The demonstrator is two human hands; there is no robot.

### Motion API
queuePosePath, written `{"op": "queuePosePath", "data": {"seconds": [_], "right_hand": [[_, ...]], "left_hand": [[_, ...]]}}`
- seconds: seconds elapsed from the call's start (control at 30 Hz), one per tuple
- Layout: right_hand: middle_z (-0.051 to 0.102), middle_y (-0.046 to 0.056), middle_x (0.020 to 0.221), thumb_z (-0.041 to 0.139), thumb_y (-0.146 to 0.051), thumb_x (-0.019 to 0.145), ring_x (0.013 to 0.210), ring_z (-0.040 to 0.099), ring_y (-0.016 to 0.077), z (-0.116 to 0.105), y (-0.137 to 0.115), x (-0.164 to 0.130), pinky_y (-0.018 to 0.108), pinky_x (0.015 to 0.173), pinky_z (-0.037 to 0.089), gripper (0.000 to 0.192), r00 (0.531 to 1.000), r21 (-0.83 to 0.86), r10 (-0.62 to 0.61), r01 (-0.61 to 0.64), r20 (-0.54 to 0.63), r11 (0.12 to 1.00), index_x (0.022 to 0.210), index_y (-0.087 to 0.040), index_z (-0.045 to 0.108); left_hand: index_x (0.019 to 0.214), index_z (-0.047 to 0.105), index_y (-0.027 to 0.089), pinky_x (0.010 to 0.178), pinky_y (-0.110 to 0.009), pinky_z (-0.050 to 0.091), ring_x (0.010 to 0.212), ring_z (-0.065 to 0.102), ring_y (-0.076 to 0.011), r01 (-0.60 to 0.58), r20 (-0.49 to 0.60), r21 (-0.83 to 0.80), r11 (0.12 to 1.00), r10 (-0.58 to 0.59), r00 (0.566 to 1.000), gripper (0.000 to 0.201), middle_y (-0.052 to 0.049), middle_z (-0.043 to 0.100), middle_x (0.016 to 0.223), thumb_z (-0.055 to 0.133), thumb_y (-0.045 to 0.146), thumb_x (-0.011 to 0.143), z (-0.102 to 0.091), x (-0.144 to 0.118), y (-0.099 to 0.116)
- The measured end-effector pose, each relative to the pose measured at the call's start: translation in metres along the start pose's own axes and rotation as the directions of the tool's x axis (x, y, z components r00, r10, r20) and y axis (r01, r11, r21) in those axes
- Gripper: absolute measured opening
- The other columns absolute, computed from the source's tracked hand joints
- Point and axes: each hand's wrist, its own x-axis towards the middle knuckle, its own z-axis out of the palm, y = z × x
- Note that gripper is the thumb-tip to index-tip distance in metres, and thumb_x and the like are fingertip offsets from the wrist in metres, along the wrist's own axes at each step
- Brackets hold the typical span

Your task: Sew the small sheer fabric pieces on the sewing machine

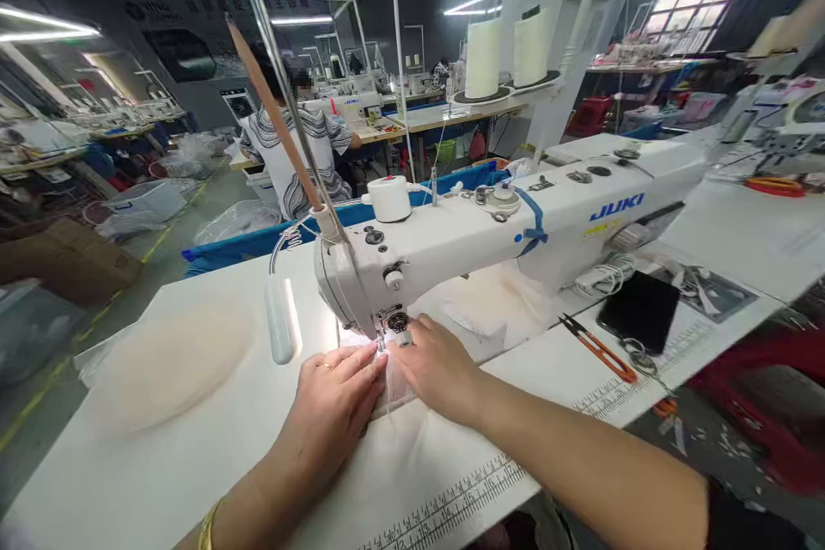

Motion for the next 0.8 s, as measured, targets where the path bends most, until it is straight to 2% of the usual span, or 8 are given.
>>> {"op": "queuePosePath", "data": {"seconds": [0.27,0.33,0.4,0.47,0.53,0.6,0.7,0.8], "right_hand": [[0.065,0.012,0.102,0.056,-0.018,0.102,0.096,0.053,0.0291,-0.017,0.002,-0.009,0.041,0.082,0.049,0.014,0.997,0.052,-0.014,0.01,0.076,0.999,0.097,-0.017,0.069],[0.067,0.012,0.115,0.068,-0.031,0.101,0.103,0.054,0.0294,-0.032,0.004,-0.012,0.042,0.09,0.049,0.014,0.993,0.183,-0.087,0.072,0.078,0.98,0.107,-0.018,0.07],[0.067,0.009,0.127,0.083,-0.043,0.091,0.11,0.054,0.0287,-0.044,0.007,-0.015,0.042,0.096,0.049,0.039,0.977,0.327,-0.189,0.148,0.097,0.933,0.12,-0.021,0.069],[0.067,0.006,0.132,0.088,-0.042,0.086,0.111,0.055,0.0267,-0.049,0.009,-0.016,0.039,0.098,0.047,0.044,0.957,0.403,-0.261,0.191,0.126,0.895,0.122,-0.024,0.068],[0.07,0.004,0.126,0.079,-0.029,0.095,0.107,0.056,0.0245,-0.047,0.011,-0.016,0.038,0.095,0.046,0.021,0.951,0.404,-0.278,0.203,0.136,0.892,0.113,-0.024,0.07],[0.073,0.005,0.111,0.065,-0.016,0.101,0.101,0.056,0.0234,-0.04,0.012,-0.015,0.038,0.09,0.045,0.008,0.958,0.384,-0.262,0.199,0.119,0.902,0.104,-0.022,0.069],[0.071,0.006,0.094,0.053,-0.01,0.1,0.093,0.056,0.024,-0.031,0.013,-0.014,0.039,0.086,0.044,0.017,0.982,0.374,-0.185,0.161,0.03,0.914,0.102,-0.02,0.067],[0.067,0.007,0.089,0.045,-0.015,0.104,0.089,0.055,0.0243,-0.029,0.01,-0.011,0.039,0.085,0.044,0.021,0.993,0.405,-0.067,0.101,-0.096,0.909,0.1,-0.019,0.064]], "left_hand": [[0.132,0.066,0.022,0.102,-0.058,0.043,0.13,0.06,-0.0386,0.058,0.157,-0.033,0.998,-0.053,0.986,0.036,-0.008,0.068,0.142,0.067,0.027,0.097,-0.013,-0.007,0.011],[0.136,0.064,0.025,0.108,-0.063,0.039,0.137,0.053,-0.0436,0.095,0.246,-0.054,0.994,-0.079,0.966,0.059,-0.01,0.065,0.146,0.083,0.049,0.085,-0.019,-0.013,0.014],[0.141,0.061,0.025,0.112,-0.066,0.035,0.141,0.048,-0.0477,0.105,0.311,-0.082,0.991,-0.074,0.948,0.094,-0.013,0.06,0.152,0.092,0.07,0.064,-0.023,-0.019,0.015],[0.143,0.058,0.022,0.113,-0.068,0.034,0.141,0.047,-0.0493,0.085,0.336,-0.107,0.991,-0.045,0.941,0.106,-0.016,0.057,0.154,0.093,0.074,0.057,-0.025,-0.021,0.017],[0.134,0.062,0.022,0.112,-0.065,0.036,0.139,0.051,-0.0444,0.066,0.316,-0.132,0.989,-0.021,0.949,0.069,-0.015,0.06,0.151,0.087,0.05,0.077,-0.025,-0.02,0.018],[0.11,0.065,0.022,0.106,-0.055,0.043,0.125,0.062,-0.0332,0.06,0.25,-0.187,0.981,-0.012,0.968,0.022,-0.009,0.07,0.132,0.062,0.016,0.089,-0.022,-0.014,0.018],[0.084,0.05,0.022,0.074,-0.034,0.05,0.08,0.062,-0.0202,0.112,0.085,-0.296,0.949,-0.09,0.992,0.025,-0.002,0.065,0.086,0.039,0.0,0.085,-0.013,-0.003,0.015],[0.083,0.042,0.024,0.059,-0.028,0.042,0.066,0.051,-0.0191,0.187,-0.01,-0.382,0.905,-0.207,0.978,0.02,0.0,0.054,0.076,0.037,0.005,0.085,-0.005,0.007,0.011]]}}
